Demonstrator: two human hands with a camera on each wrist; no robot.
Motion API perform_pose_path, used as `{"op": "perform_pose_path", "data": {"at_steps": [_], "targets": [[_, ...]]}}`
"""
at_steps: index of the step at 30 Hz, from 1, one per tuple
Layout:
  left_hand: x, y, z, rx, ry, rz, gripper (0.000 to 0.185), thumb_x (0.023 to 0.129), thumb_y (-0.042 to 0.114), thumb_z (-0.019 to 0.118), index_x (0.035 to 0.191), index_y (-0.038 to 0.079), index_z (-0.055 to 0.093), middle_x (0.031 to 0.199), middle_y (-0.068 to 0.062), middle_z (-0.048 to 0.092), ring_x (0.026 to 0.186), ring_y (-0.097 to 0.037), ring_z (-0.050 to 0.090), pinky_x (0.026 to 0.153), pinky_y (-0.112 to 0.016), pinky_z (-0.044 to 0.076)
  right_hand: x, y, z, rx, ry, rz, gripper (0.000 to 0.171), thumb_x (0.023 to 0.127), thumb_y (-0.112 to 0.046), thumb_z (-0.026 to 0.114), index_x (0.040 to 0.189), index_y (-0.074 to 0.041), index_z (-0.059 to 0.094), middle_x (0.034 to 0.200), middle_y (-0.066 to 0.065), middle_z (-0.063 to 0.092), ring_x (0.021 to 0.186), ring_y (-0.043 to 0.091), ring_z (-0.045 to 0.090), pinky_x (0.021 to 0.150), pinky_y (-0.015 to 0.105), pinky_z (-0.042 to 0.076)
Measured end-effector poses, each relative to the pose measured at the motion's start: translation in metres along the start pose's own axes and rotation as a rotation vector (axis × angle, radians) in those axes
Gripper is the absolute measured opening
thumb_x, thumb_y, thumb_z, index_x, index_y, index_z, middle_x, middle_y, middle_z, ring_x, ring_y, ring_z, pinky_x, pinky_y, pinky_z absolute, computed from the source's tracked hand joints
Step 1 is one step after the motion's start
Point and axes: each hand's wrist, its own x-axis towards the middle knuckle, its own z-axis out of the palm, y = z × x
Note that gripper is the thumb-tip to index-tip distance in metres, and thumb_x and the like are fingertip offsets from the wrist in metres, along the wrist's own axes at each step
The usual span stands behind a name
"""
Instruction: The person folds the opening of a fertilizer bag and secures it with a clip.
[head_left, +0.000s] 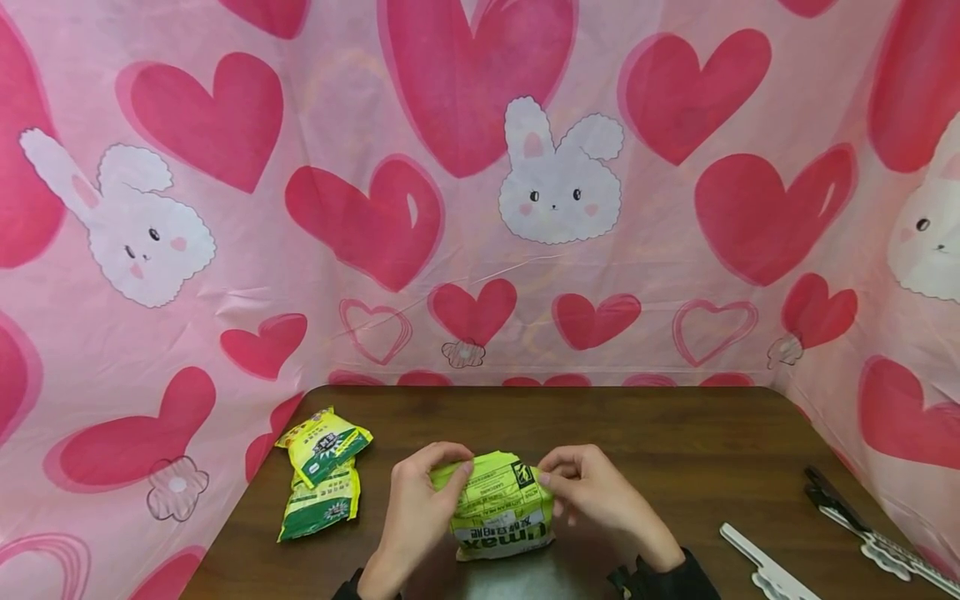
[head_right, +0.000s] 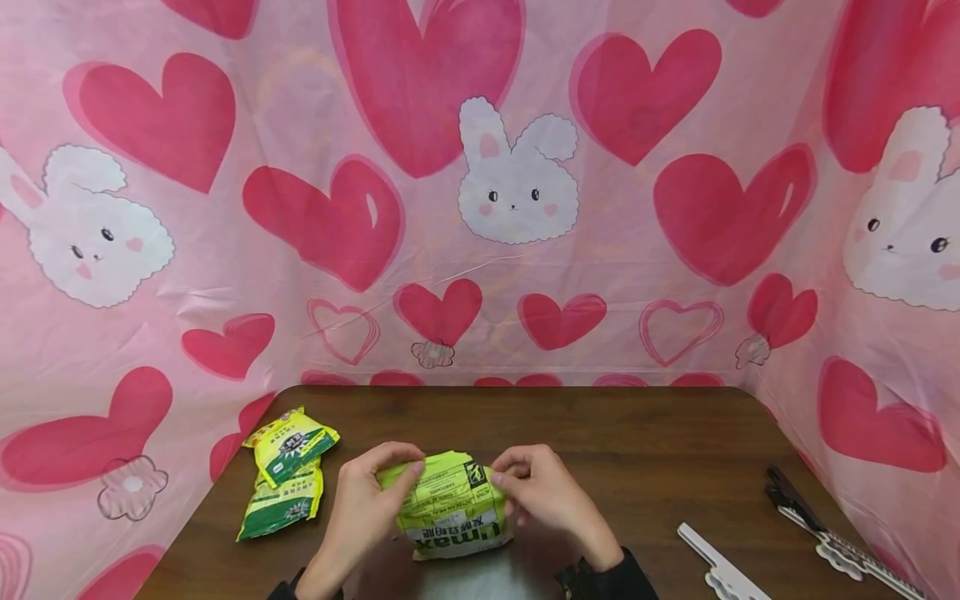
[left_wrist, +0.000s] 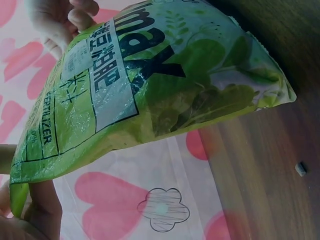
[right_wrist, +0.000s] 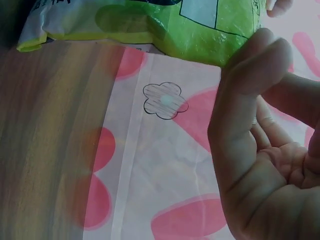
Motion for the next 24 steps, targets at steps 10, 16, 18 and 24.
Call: {"op": "perform_pose_path", "data": {"at_steps": [10, 16, 18, 24], "targets": [[0.001, -0.003, -0.001, 0.040, -0.043, -0.036, 0.018, 0.093, 0.002, 0.079, 0.097, 0.020, 0.077, 0.096, 0.013, 0.074, 0.100, -0.010, 0.070, 0.092, -0.045, 0.054, -0.001, 0.002, -0.002, 0.035, -0.066, 0.027, 0.018, 0.108, -0.004, 0.057, 0.124, 0.005, 0.055, 0.080, 0.015, 0.065, 0.062, 0.031, 0.064, 0.052, 0.041, 0.055], [0.000, -0.003, -0.002, 0.051, -0.050, -0.036, 0.019, 0.094, 0.002, 0.077, 0.097, 0.021, 0.077, 0.096, 0.014, 0.074, 0.101, -0.014, 0.071, 0.093, -0.046, 0.054, -0.001, -0.002, 0.004, -0.197, -0.041, -0.053, 0.018, 0.107, -0.014, 0.064, 0.124, -0.008, 0.064, 0.101, 0.006, 0.066, 0.079, 0.021, 0.062, 0.068, 0.033, 0.052], [0.000, -0.003, -0.002, 0.056, -0.054, -0.044, 0.019, 0.094, 0.002, 0.077, 0.097, 0.021, 0.077, 0.096, 0.014, 0.073, 0.102, -0.014, 0.071, 0.093, -0.046, 0.054, -0.003, -0.004, 0.006, -0.281, -0.013, -0.093, 0.024, 0.105, -0.019, 0.068, 0.128, -0.013, 0.066, 0.115, 0.003, 0.067, 0.090, 0.018, 0.062, 0.075, 0.032, 0.051], [0.001, -0.004, -0.003, 0.071, -0.085, -0.058, 0.014, 0.096, 0.006, 0.077, 0.099, 0.020, 0.077, 0.098, 0.011, 0.074, 0.102, -0.016, 0.070, 0.092, -0.047, 0.054, -0.007, -0.008, 0.015, -0.349, -0.047, -0.209, 0.049, 0.098, -0.022, 0.079, 0.144, -0.018, 0.062, 0.141, 0.004, 0.055, 0.114, 0.024, 0.058, 0.081, 0.032, 0.053]]}}
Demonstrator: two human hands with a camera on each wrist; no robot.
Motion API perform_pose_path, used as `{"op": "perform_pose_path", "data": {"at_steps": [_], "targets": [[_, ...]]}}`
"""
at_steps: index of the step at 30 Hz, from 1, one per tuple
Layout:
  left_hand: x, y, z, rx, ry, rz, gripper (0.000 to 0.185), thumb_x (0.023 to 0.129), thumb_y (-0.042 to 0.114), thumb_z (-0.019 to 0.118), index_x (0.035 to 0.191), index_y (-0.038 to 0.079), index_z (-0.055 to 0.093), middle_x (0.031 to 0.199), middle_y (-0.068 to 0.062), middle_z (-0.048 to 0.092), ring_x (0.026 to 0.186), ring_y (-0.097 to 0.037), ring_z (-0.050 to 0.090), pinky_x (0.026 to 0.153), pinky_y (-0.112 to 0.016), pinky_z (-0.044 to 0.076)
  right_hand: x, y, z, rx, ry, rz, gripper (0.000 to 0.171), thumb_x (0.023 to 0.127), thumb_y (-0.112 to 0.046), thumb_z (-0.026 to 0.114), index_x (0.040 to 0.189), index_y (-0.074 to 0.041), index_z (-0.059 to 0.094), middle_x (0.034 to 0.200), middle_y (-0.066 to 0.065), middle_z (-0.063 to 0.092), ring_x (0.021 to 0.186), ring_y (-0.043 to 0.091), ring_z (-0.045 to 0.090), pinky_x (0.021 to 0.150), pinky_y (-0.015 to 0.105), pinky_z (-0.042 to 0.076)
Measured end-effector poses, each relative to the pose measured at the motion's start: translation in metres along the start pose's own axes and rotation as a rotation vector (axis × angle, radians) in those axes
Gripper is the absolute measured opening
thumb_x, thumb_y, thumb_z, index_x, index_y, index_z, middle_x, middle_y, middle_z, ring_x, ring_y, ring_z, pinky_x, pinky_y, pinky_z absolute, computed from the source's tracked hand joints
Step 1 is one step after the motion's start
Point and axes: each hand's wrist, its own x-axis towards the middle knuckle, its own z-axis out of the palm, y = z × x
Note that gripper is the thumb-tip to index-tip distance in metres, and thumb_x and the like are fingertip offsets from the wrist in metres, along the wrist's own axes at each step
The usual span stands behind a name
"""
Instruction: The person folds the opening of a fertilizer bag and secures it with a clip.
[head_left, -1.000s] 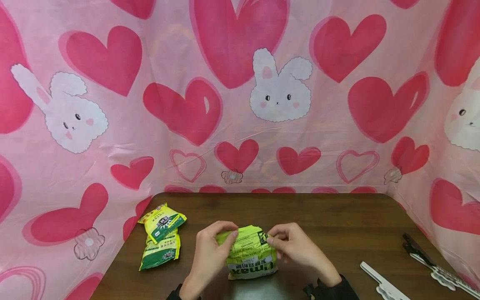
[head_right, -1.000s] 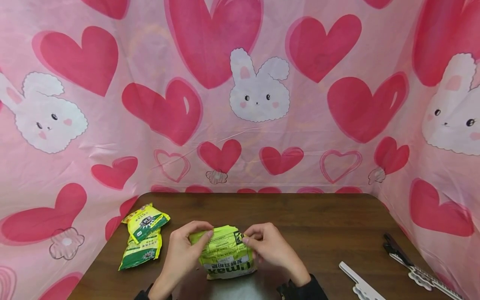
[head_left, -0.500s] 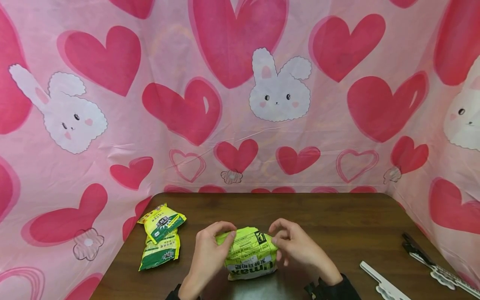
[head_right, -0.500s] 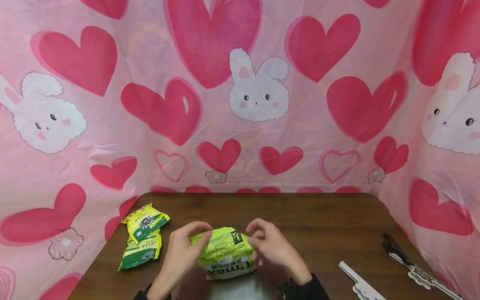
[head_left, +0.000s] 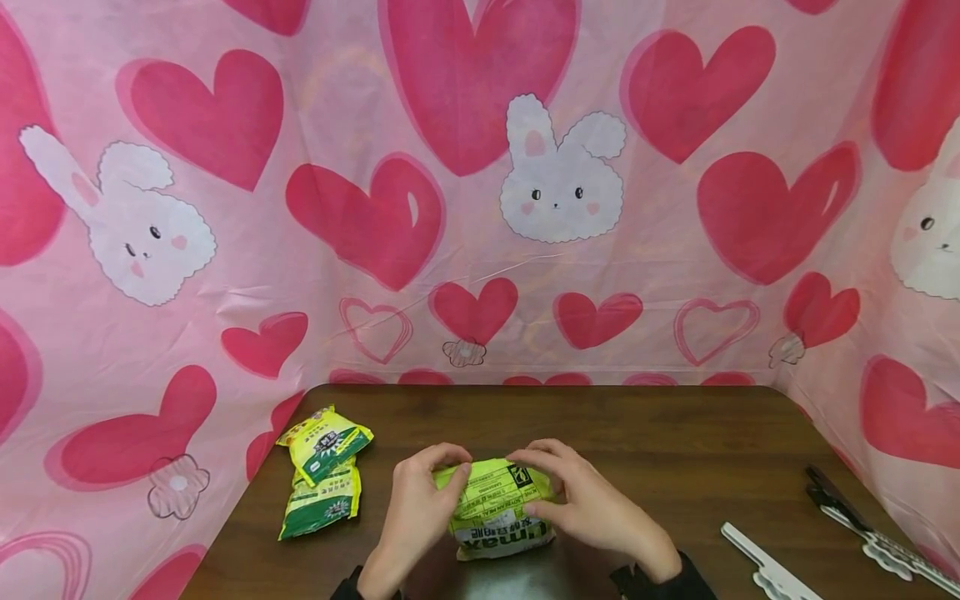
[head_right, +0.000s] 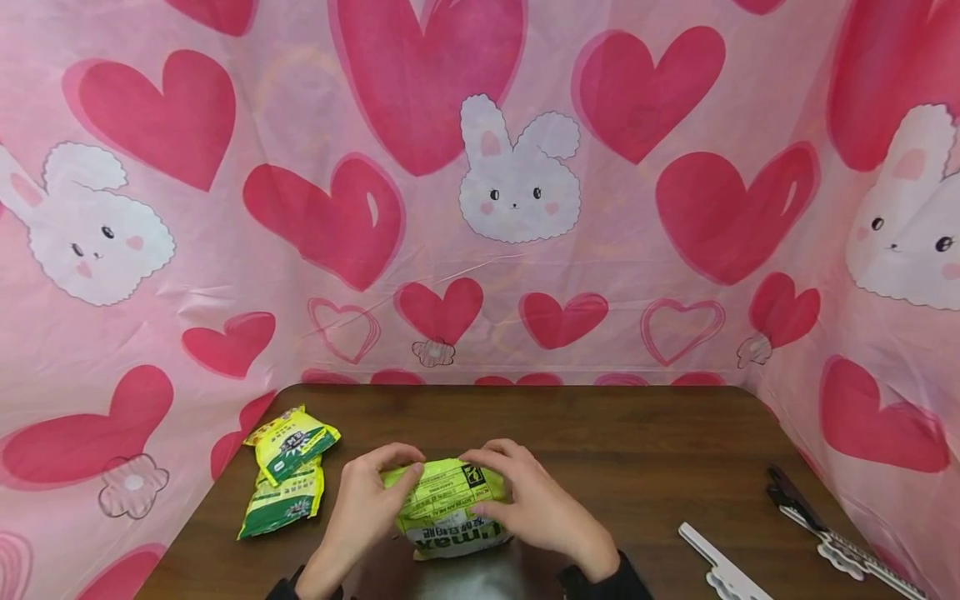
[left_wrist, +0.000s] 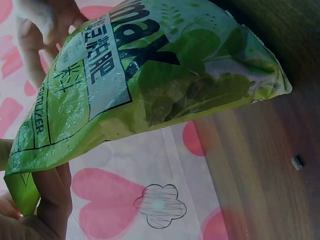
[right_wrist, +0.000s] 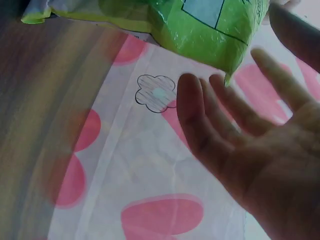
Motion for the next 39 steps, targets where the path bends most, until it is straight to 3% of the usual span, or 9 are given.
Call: {"op": "perform_pose_path", "data": {"at_steps": [6, 10, 15, 19, 24, 34, 39], "targets": [[0.000, -0.002, 0.000, 0.008, -0.026, -0.002, 0.008, 0.099, 0.013, 0.076, 0.101, 0.021, 0.076, 0.099, 0.005, 0.074, 0.103, -0.018, 0.070, 0.093, -0.046, 0.053, 0.002, 0.001, 0.005, -0.023, -0.088, -0.037, 0.050, 0.097, -0.019, 0.079, 0.145, -0.020, 0.062, 0.143, -0.002, 0.060, 0.131, 0.020, 0.057, 0.102, 0.039, 0.050], [0.001, -0.003, 0.000, 0.029, -0.043, -0.007, 0.009, 0.100, 0.013, 0.074, 0.100, 0.022, 0.076, 0.098, 0.008, 0.072, 0.102, -0.016, 0.069, 0.093, -0.044, 0.054, 0.003, 0.003, 0.006, -0.027, -0.105, -0.031, 0.051, 0.099, -0.018, 0.077, 0.147, -0.015, 0.060, 0.143, 0.000, 0.063, 0.133, 0.020, 0.058, 0.105, 0.040, 0.049], [0.001, -0.004, -0.002, 0.063, -0.104, 0.059, 0.004, 0.101, 0.020, 0.075, 0.098, 0.021, 0.078, 0.097, 0.015, 0.065, 0.094, -0.009, 0.065, 0.084, -0.037, 0.054, 0.004, 0.007, 0.005, -0.018, -0.139, -0.015, 0.047, 0.102, -0.020, 0.072, 0.147, -0.012, 0.061, 0.142, 0.002, 0.064, 0.131, 0.017, 0.059, 0.104, 0.037, 0.050], [0.001, -0.003, -0.006, 0.123, -0.204, 0.202, 0.009, 0.097, 0.032, 0.080, 0.102, 0.025, 0.078, 0.102, 0.018, 0.065, 0.097, -0.007, 0.062, 0.082, -0.035, 0.054, 0.006, 0.008, 0.004, -0.005, -0.158, -0.017, 0.044, 0.104, -0.020, 0.070, 0.146, -0.012, 0.062, 0.140, 0.002, 0.066, 0.126, 0.013, 0.061, 0.100, 0.034, 0.052], [0.001, -0.002, -0.008, 0.239, -0.280, 0.354, 0.020, 0.089, 0.033, 0.087, 0.106, 0.026, 0.079, 0.105, 0.018, 0.067, 0.100, -0.008, 0.061, 0.084, -0.038, 0.053, 0.006, 0.010, 0.003, 0.004, -0.170, 0.000, 0.040, 0.104, -0.019, 0.069, 0.144, -0.013, 0.065, 0.136, 0.002, 0.068, 0.114, 0.007, 0.064, 0.090, 0.028, 0.053], [0.002, -0.008, -0.010, 0.271, -0.335, 0.363, 0.029, 0.083, 0.036, 0.092, 0.107, 0.026, 0.079, 0.103, 0.019, 0.067, 0.095, -0.004, 0.063, 0.080, -0.034, 0.055, 0.006, 0.011, 0.002, 0.024, -0.196, 0.025, 0.034, 0.105, -0.023, 0.068, 0.138, -0.015, 0.071, 0.128, -0.004, 0.072, 0.085, 0.002, 0.060, 0.076, 0.025, 0.048], [0.003, -0.008, -0.009, 0.258, -0.343, 0.368, 0.023, 0.086, 0.033, 0.090, 0.105, 0.026, 0.080, 0.100, 0.020, 0.067, 0.090, -0.001, 0.064, 0.076, -0.030, 0.054, 0.006, 0.012, 0.002, 0.040, -0.205, 0.009, 0.029, 0.106, -0.024, 0.066, 0.133, -0.016, 0.074, 0.121, -0.009, 0.073, 0.088, 0.002, 0.063, 0.079, 0.025, 0.050]]}}
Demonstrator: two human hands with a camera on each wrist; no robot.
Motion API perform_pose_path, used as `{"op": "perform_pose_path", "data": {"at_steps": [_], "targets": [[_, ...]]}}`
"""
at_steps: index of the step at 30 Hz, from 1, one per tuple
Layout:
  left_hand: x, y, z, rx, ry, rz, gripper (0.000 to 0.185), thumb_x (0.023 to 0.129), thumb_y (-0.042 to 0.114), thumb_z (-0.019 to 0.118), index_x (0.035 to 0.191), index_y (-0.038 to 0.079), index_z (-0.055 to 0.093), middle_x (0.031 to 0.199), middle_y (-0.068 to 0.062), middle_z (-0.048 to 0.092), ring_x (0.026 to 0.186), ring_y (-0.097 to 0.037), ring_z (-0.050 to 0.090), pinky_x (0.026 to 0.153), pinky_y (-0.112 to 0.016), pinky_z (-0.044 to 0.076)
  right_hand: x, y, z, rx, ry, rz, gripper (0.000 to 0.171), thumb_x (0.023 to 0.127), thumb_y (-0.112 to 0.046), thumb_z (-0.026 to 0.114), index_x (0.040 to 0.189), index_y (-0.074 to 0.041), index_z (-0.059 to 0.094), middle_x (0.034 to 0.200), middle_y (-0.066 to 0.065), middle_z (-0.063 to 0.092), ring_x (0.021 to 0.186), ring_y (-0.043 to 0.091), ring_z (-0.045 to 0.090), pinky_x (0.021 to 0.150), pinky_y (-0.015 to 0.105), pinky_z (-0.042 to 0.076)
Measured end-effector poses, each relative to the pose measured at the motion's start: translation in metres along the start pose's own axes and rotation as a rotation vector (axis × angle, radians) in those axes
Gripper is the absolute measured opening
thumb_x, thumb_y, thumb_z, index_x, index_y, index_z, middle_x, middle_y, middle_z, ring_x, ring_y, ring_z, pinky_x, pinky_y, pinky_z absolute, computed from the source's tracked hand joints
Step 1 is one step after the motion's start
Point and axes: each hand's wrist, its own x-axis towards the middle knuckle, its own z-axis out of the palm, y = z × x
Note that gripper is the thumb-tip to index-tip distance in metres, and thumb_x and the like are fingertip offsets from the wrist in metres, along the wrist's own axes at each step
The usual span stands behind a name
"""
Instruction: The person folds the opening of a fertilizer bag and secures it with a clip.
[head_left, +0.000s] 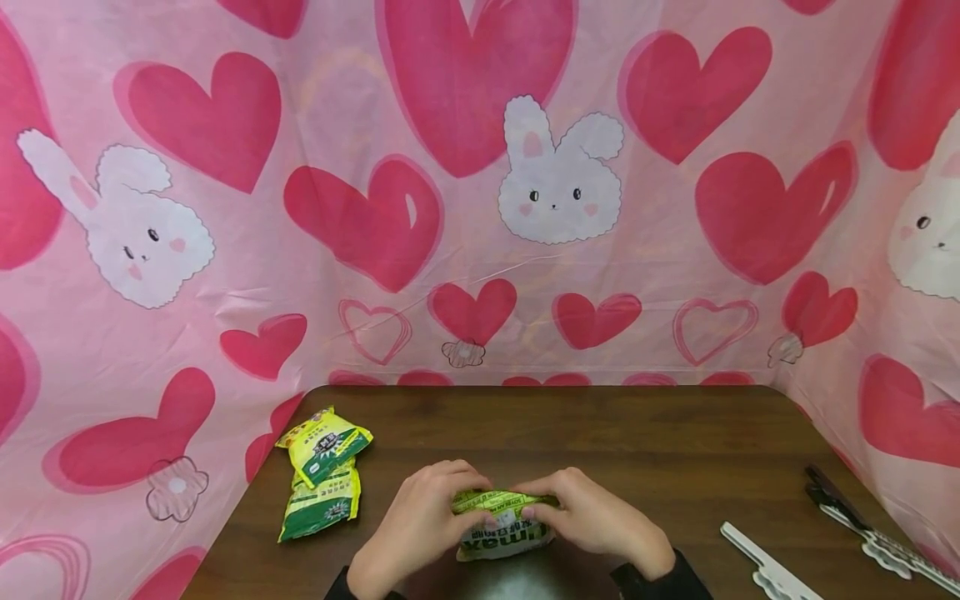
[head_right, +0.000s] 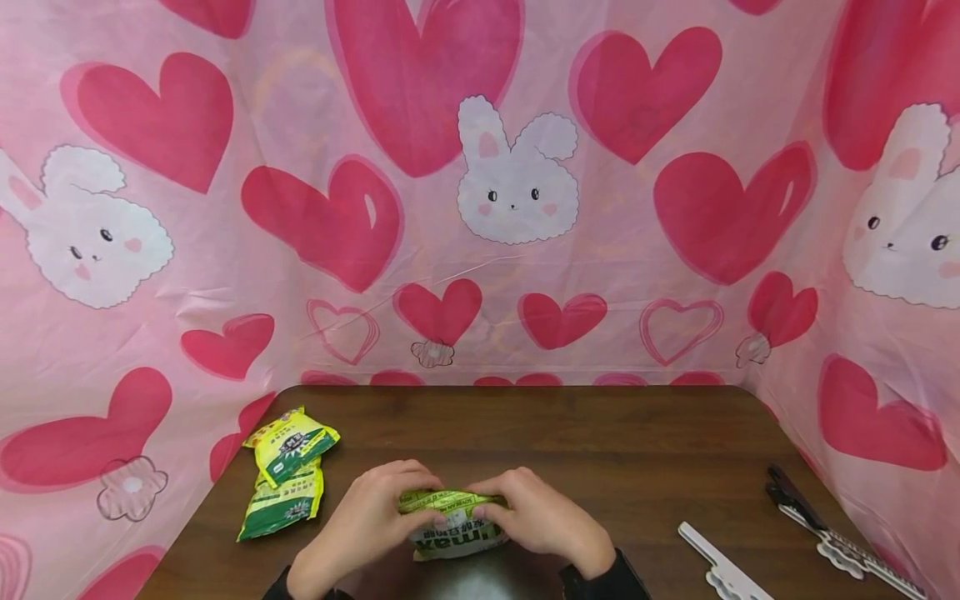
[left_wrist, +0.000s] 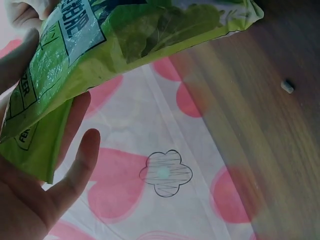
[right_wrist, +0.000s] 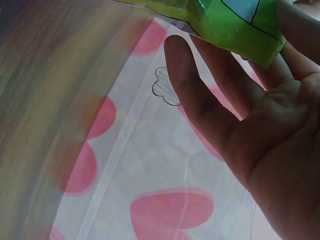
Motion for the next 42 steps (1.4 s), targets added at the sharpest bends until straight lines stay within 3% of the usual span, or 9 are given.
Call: {"op": "perform_pose_path", "data": {"at_steps": [5, 10, 20, 28, 35, 42], "targets": [[0.001, 0.002, 0.001, -0.029, 0.017, 0.004, 0.017, 0.087, 0.027, 0.089, 0.102, 0.024, 0.080, 0.094, 0.020, 0.066, 0.082, 0.003, 0.062, 0.071, -0.025, 0.053, 0.000, 0.001, -0.001, 0.008, -0.001, -0.012, 0.024, 0.107, -0.024, 0.065, 0.127, -0.017, 0.076, 0.115, -0.012, 0.074, 0.095, 0.004, 0.068, 0.082, 0.027, 0.053], [0.000, 0.004, 0.003, -0.044, 0.048, 0.043, 0.012, 0.088, 0.023, 0.088, 0.097, 0.023, 0.080, 0.090, 0.020, 0.066, 0.079, 0.005, 0.061, 0.067, -0.022, 0.052, -0.001, 0.003, -0.002, 0.016, -0.006, -0.036, 0.021, 0.107, -0.024, 0.064, 0.122, -0.020, 0.077, 0.111, -0.013, 0.074, 0.091, 0.005, 0.067, 0.079, 0.026, 0.052], [0.000, 0.003, 0.006, -0.015, 0.065, 0.083, 0.005, 0.092, 0.023, 0.084, 0.094, 0.022, 0.080, 0.086, 0.021, 0.061, 0.075, 0.007, 0.058, 0.066, -0.019, 0.049, -0.001, 0.003, 0.000, 0.000, 0.026, -0.074, 0.017, 0.106, -0.023, 0.066, 0.119, -0.021, 0.077, 0.123, -0.008, 0.071, 0.113, 0.008, 0.066, 0.092, 0.032, 0.055], [0.000, 0.003, 0.008, 0.016, 0.064, 0.073, 0.005, 0.095, 0.028, 0.080, 0.094, 0.023, 0.079, 0.085, 0.021, 0.061, 0.073, 0.007, 0.056, 0.063, -0.018, 0.047, -0.005, 0.005, -0.009, -0.070, 0.117, 0.023, 0.013, 0.096, -0.017, 0.080, 0.109, -0.018, 0.078, 0.102, -0.006, 0.072, 0.089, 0.006, 0.065, 0.076, 0.030, 0.055], [0.000, 0.003, 0.008, 0.005, 0.059, 0.042, 0.004, 0.096, 0.026, 0.080, 0.093, 0.023, 0.078, 0.086, 0.021, 0.062, 0.073, 0.006, 0.057, 0.063, -0.020, 0.048, -0.005, 0.010, -0.011, -0.095, 0.132, -0.007, 0.003, 0.097, -0.017, 0.079, 0.096, -0.020, 0.079, 0.091, -0.013, 0.070, 0.081, 0.004, 0.063, 0.072, 0.028, 0.054], [0.000, 0.003, 0.010, 0.005, 0.059, 0.050, 0.004, 0.096, 0.025, 0.079, 0.092, 0.024, 0.077, 0.085, 0.021, 0.063, 0.071, 0.006, 0.056, 0.062, -0.021, 0.047, -0.006, 0.010, -0.013, -0.073, 0.092, -0.021, 0.010, 0.100, -0.014, 0.074, 0.093, -0.018, 0.079, 0.090, -0.012, 0.070, 0.081, 0.006, 0.065, 0.073, 0.027, 0.053]]}}
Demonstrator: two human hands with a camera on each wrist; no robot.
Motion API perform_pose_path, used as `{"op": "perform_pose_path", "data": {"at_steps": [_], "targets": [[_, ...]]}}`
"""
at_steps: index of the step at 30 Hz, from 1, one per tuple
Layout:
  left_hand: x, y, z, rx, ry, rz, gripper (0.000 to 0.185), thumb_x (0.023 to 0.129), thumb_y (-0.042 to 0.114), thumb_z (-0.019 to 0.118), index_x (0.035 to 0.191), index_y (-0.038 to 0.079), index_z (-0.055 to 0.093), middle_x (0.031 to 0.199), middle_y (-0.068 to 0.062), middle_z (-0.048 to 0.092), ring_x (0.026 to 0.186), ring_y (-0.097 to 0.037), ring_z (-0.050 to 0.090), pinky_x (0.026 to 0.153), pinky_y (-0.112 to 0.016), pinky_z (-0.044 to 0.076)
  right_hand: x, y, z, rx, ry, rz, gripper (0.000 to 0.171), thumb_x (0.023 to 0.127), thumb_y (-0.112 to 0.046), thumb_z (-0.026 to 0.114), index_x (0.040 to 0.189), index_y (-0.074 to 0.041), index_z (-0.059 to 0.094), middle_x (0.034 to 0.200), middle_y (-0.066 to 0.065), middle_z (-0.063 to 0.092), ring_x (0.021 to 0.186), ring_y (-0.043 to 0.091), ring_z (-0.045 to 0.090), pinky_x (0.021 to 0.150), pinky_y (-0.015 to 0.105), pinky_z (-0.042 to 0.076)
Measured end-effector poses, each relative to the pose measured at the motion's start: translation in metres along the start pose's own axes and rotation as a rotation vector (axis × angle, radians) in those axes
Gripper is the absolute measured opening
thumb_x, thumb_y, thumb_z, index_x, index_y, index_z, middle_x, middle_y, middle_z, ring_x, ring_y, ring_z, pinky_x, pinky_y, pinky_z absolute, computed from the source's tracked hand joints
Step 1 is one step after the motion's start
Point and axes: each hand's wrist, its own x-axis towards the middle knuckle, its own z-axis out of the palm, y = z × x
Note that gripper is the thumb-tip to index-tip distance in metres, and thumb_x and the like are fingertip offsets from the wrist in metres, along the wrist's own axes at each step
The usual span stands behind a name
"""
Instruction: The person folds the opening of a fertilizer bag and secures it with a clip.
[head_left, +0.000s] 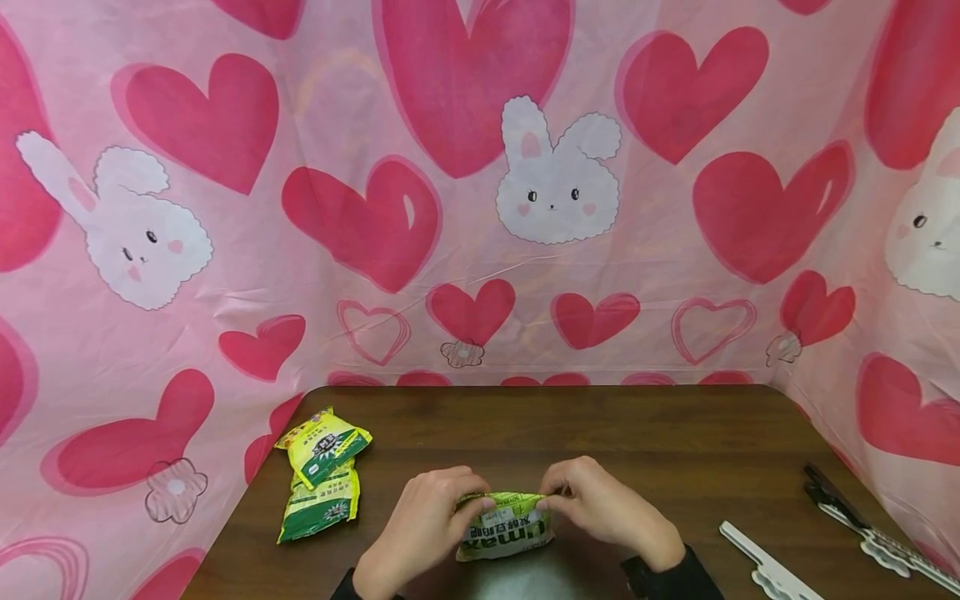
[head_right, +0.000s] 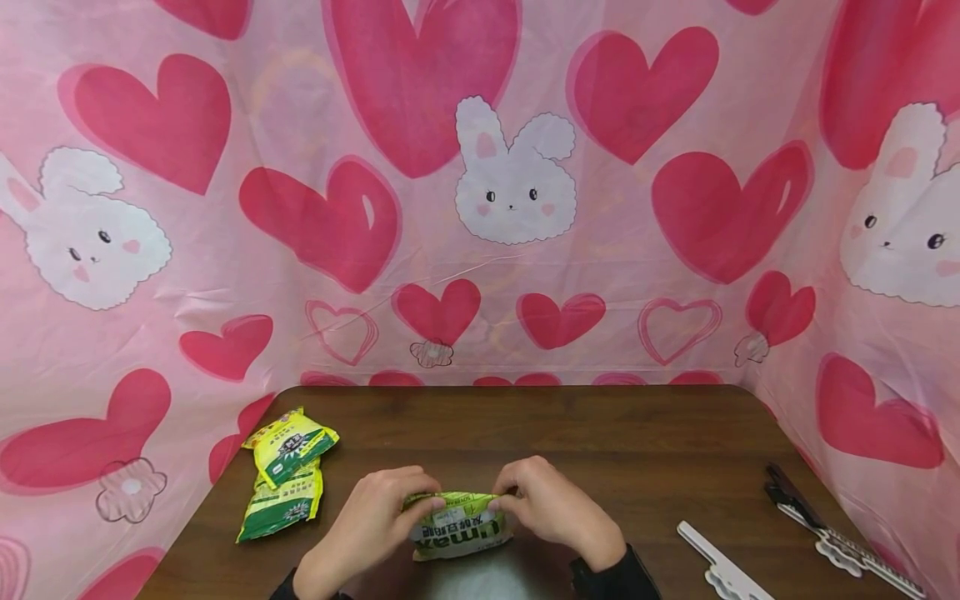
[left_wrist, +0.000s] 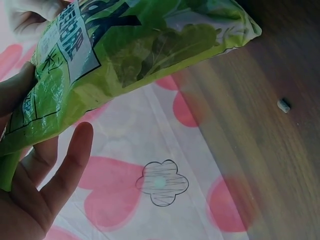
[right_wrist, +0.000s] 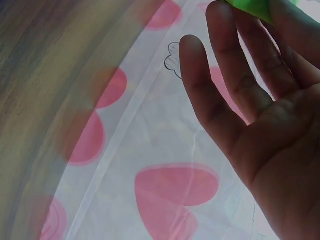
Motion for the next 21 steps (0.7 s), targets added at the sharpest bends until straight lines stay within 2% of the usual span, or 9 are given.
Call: {"op": "perform_pose_path", "data": {"at_steps": [6, 9, 13, 21], "targets": [[0.000, 0.001, 0.001, 0.011, 0.003, 0.031, 0.005, 0.096, 0.022, 0.079, 0.092, 0.024, 0.077, 0.083, 0.020, 0.062, 0.069, 0.008, 0.053, 0.060, -0.019, 0.045, -0.001, -0.002, 0.000, -0.023, -0.011, 0.010, 0.009, 0.100, -0.016, 0.074, 0.096, -0.020, 0.081, 0.094, -0.015, 0.072, 0.087, 0.006, 0.068, 0.077, 0.029, 0.055], [0.000, 0.002, 0.001, 0.019, -0.002, 0.037, 0.005, 0.097, 0.022, 0.078, 0.093, 0.024, 0.077, 0.084, 0.020, 0.062, 0.069, 0.008, 0.054, 0.060, -0.019, 0.045, -0.001, -0.003, 0.003, -0.022, 0.006, 0.007, 0.006, 0.099, -0.020, 0.076, 0.102, -0.021, 0.081, 0.098, -0.017, 0.072, 0.091, 0.005, 0.067, 0.078, 0.030, 0.055], [-0.001, 0.003, 0.000, 0.018, -0.011, 0.026, 0.006, 0.098, 0.021, 0.077, 0.093, 0.024, 0.076, 0.085, 0.019, 0.063, 0.071, 0.007, 0.055, 0.061, -0.020, 0.045, 0.002, -0.005, 0.009, 0.008, 0.023, -0.021, 0.013, 0.099, -0.025, 0.077, 0.110, -0.022, 0.080, 0.102, -0.017, 0.072, 0.094, 0.005, 0.065, 0.081, 0.031, 0.055], [-0.001, 0.003, 0.001, 0.014, -0.033, -0.014, 0.004, 0.098, 0.027, 0.078, 0.097, 0.025, 0.075, 0.088, 0.019, 0.063, 0.071, 0.005, 0.056, 0.062, -0.022, 0.046, 0.005, -0.008, 0.013, 0.023, 0.039, -0.064, 0.009, 0.101, -0.018, 0.073, 0.105, -0.019, 0.081, 0.096, -0.013, 0.073, 0.087, 0.004, 0.066, 0.074, 0.028, 0.055]]}}
